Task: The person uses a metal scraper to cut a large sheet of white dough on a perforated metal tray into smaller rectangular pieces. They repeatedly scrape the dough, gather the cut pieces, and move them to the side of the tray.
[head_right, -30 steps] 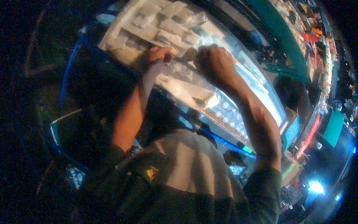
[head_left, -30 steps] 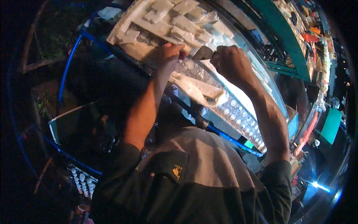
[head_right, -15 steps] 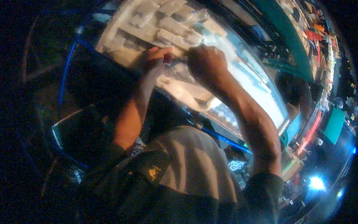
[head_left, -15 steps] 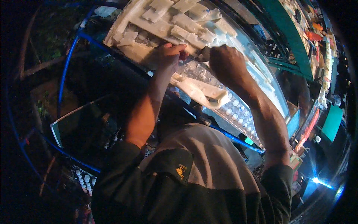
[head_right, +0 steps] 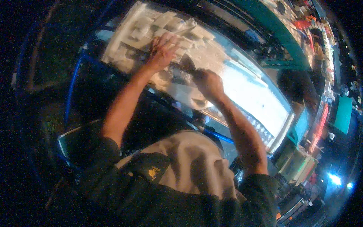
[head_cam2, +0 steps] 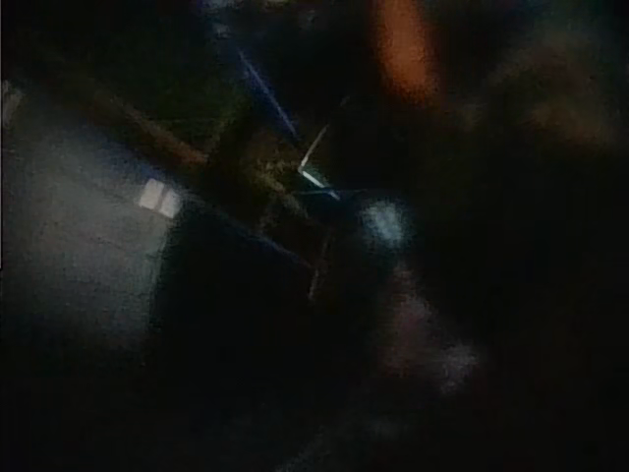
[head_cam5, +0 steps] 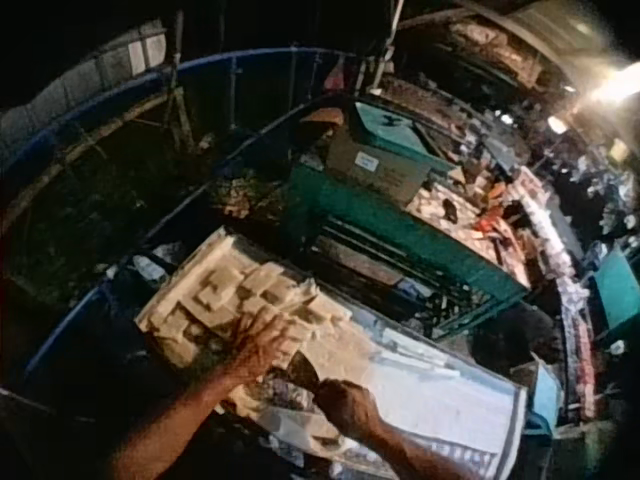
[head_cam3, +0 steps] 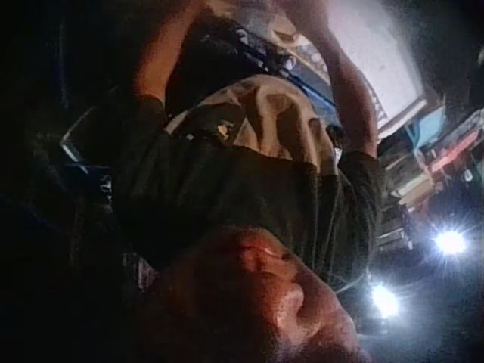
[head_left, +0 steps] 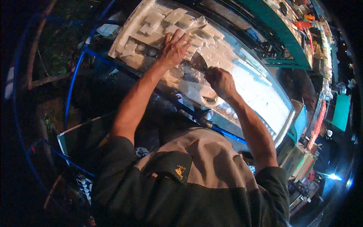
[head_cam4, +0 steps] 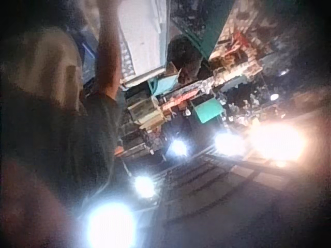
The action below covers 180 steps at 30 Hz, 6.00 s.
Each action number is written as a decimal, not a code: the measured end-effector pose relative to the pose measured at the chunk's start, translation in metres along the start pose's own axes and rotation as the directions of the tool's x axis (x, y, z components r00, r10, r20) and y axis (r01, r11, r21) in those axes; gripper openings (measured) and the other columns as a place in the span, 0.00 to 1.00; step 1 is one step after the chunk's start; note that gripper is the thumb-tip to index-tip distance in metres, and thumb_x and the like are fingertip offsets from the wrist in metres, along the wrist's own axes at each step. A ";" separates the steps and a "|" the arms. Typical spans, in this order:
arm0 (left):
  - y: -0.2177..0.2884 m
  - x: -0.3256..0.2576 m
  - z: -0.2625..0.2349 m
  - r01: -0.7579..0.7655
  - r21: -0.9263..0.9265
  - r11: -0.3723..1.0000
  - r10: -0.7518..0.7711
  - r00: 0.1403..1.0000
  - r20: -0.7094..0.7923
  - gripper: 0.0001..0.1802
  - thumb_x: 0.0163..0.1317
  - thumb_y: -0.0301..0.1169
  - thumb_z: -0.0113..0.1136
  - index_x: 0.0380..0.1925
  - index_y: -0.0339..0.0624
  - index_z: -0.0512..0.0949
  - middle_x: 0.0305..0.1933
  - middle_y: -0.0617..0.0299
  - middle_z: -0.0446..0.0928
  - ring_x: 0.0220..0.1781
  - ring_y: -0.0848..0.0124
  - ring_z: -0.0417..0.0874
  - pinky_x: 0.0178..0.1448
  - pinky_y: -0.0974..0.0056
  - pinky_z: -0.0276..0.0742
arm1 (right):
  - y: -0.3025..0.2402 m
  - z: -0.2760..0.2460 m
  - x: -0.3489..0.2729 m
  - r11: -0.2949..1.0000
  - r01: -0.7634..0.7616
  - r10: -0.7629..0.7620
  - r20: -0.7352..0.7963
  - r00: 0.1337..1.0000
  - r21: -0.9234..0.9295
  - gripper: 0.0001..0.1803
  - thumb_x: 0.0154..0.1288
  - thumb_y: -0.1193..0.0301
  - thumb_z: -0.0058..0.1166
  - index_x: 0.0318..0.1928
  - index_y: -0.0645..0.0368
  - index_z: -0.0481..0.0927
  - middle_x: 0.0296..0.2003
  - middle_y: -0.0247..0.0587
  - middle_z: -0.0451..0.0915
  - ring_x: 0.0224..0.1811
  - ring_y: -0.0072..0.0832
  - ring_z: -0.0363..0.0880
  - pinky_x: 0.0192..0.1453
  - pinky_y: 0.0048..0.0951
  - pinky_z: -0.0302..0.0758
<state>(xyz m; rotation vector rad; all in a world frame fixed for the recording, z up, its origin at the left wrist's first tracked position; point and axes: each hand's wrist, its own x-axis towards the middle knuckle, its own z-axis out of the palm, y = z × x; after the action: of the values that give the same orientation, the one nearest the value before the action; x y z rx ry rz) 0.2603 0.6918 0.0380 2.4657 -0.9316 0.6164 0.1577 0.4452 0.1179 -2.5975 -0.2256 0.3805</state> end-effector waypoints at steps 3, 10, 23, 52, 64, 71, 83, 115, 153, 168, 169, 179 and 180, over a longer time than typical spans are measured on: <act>-0.072 -0.030 0.042 -0.099 0.135 0.986 0.103 0.995 -0.019 0.20 0.58 0.39 0.70 0.51 0.49 0.85 0.55 0.55 0.78 0.67 0.49 0.71 0.70 0.35 0.61 | -0.014 0.003 -0.005 0.997 0.047 -0.054 -0.119 0.991 -0.064 0.09 0.66 0.66 0.62 0.42 0.56 0.86 0.34 0.52 0.85 0.37 0.52 0.85 0.40 0.47 0.80; -0.084 -0.028 -0.010 0.065 0.447 0.892 -0.057 0.998 -0.033 0.18 0.57 0.37 0.69 0.46 0.43 0.84 0.55 0.53 0.79 0.63 0.52 0.73 0.67 0.37 0.62 | -0.060 -0.057 0.010 0.989 0.067 -0.075 -0.053 0.996 -0.132 0.11 0.66 0.63 0.61 0.37 0.58 0.88 0.28 0.53 0.85 0.32 0.53 0.86 0.37 0.48 0.80; 0.013 -0.069 -0.025 0.262 0.098 0.960 -0.272 0.957 0.102 0.14 0.59 0.39 0.67 0.42 0.46 0.85 0.55 0.55 0.79 0.62 0.54 0.74 0.67 0.45 0.65 | -0.127 -0.029 0.127 0.814 0.368 -0.249 0.302 0.920 -0.450 0.14 0.57 0.68 0.61 0.40 0.64 0.86 0.41 0.59 0.87 0.44 0.53 0.89 0.45 0.51 0.86; 0.022 -0.001 0.027 0.262 0.040 0.964 -0.225 0.728 0.647 0.42 0.56 0.33 0.71 0.73 0.63 0.68 0.65 0.45 0.74 0.65 0.48 0.77 0.70 0.44 0.72 | -0.029 -0.036 0.035 0.963 0.169 -0.172 0.005 0.985 -0.212 0.14 0.61 0.63 0.63 0.32 0.64 0.86 0.29 0.61 0.84 0.32 0.56 0.86 0.38 0.51 0.82; -0.006 -0.018 0.037 0.156 -0.113 0.981 -0.072 0.842 0.535 0.28 0.59 0.43 0.65 0.61 0.55 0.80 0.52 0.48 0.77 0.56 0.46 0.81 0.59 0.45 0.77 | -0.078 -0.036 0.088 0.910 0.191 -0.132 0.178 0.975 -0.367 0.25 0.61 0.52 0.66 0.35 0.68 0.87 0.36 0.63 0.86 0.41 0.57 0.88 0.44 0.52 0.84; 0.019 0.002 0.013 0.280 -0.039 0.959 -0.194 0.752 0.629 0.42 0.53 0.27 0.70 0.71 0.55 0.69 0.63 0.46 0.74 0.65 0.46 0.77 0.68 0.49 0.75 | 0.059 -0.017 0.045 0.936 0.351 -0.350 0.078 0.933 -0.004 0.10 0.65 0.67 0.66 0.41 0.61 0.88 0.36 0.45 0.89 0.36 0.34 0.89 0.42 0.37 0.83; 0.059 -0.046 -0.062 0.646 -0.632 0.429 -0.228 0.754 0.616 0.35 0.54 0.16 0.59 0.65 0.43 0.72 0.57 0.51 0.80 0.61 0.56 0.83 0.61 0.59 0.80 | -0.052 -0.016 -0.056 0.980 0.198 -0.198 -0.008 0.980 -0.006 0.10 0.64 0.68 0.58 0.43 0.58 0.84 0.35 0.58 0.82 0.37 0.55 0.84 0.42 0.52 0.81; 0.099 0.003 -0.018 0.503 0.183 0.845 -0.500 0.621 0.603 0.27 0.62 0.43 0.68 0.57 0.40 0.79 0.47 0.40 0.83 0.52 0.40 0.83 0.56 0.41 0.79 | 0.122 0.043 -0.258 0.349 -0.043 0.529 -0.158 0.834 0.936 0.24 0.68 0.77 0.64 0.61 0.62 0.71 0.48 0.40 0.81 0.46 0.29 0.80 0.54 0.32 0.80; 0.301 0.038 0.009 0.173 -0.361 0.916 0.137 0.712 0.688 0.21 0.68 0.34 0.64 0.55 0.28 0.81 0.53 0.40 0.84 0.52 0.49 0.86 0.59 0.53 0.80 | 0.192 -0.024 -0.410 -0.249 0.763 0.930 -0.074 0.361 0.597 0.25 0.78 0.55 0.53 0.22 0.45 0.61 0.15 0.23 0.54 0.12 0.20 0.54 0.17 0.27 0.50; 0.359 0.092 0.133 -0.359 0.028 0.933 0.197 0.574 0.795 0.43 0.68 0.46 0.65 0.73 0.29 0.62 0.77 0.31 0.60 0.80 0.40 0.58 0.82 0.47 0.55 | 0.305 0.353 -0.630 0.080 0.979 0.767 0.616 -0.181 0.189 0.04 0.72 0.76 0.56 0.44 0.57 0.75 0.29 0.38 0.73 0.29 0.32 0.74 0.31 0.36 0.79; 0.349 0.095 0.145 -0.297 0.021 0.955 0.145 0.527 0.837 0.43 0.69 0.47 0.64 0.73 0.28 0.62 0.77 0.32 0.60 0.81 0.41 0.57 0.82 0.48 0.54 | 0.303 0.365 -0.630 0.053 0.983 0.726 0.669 -0.157 0.173 0.03 0.73 0.76 0.56 0.44 0.58 0.76 0.30 0.39 0.73 0.28 0.33 0.74 0.30 0.36 0.79; 0.354 0.078 0.151 -0.315 0.134 0.940 -0.005 0.378 0.926 0.40 0.73 0.48 0.58 0.71 0.25 0.64 0.77 0.33 0.62 0.77 0.41 0.65 0.80 0.50 0.59 | 0.290 0.439 -0.619 -0.123 0.978 0.673 0.738 -0.043 0.169 0.06 0.68 0.79 0.63 0.39 0.59 0.78 0.27 0.37 0.74 0.25 0.28 0.72 0.26 0.31 0.75; 0.359 0.075 0.150 -0.265 0.130 0.955 -0.020 0.383 0.924 0.39 0.73 0.48 0.58 0.70 0.26 0.65 0.76 0.33 0.62 0.76 0.40 0.67 0.79 0.49 0.61 | 0.291 0.438 -0.619 -0.123 0.981 0.658 0.752 -0.032 0.149 0.06 0.68 0.79 0.63 0.38 0.59 0.78 0.26 0.37 0.74 0.24 0.28 0.72 0.26 0.31 0.74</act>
<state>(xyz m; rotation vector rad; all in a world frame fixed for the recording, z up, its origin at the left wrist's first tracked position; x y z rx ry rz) 0.0999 0.3297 0.0414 2.9572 -1.4943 -0.8545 -0.5382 0.2527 -0.2547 -1.4021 -3.2398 2.5635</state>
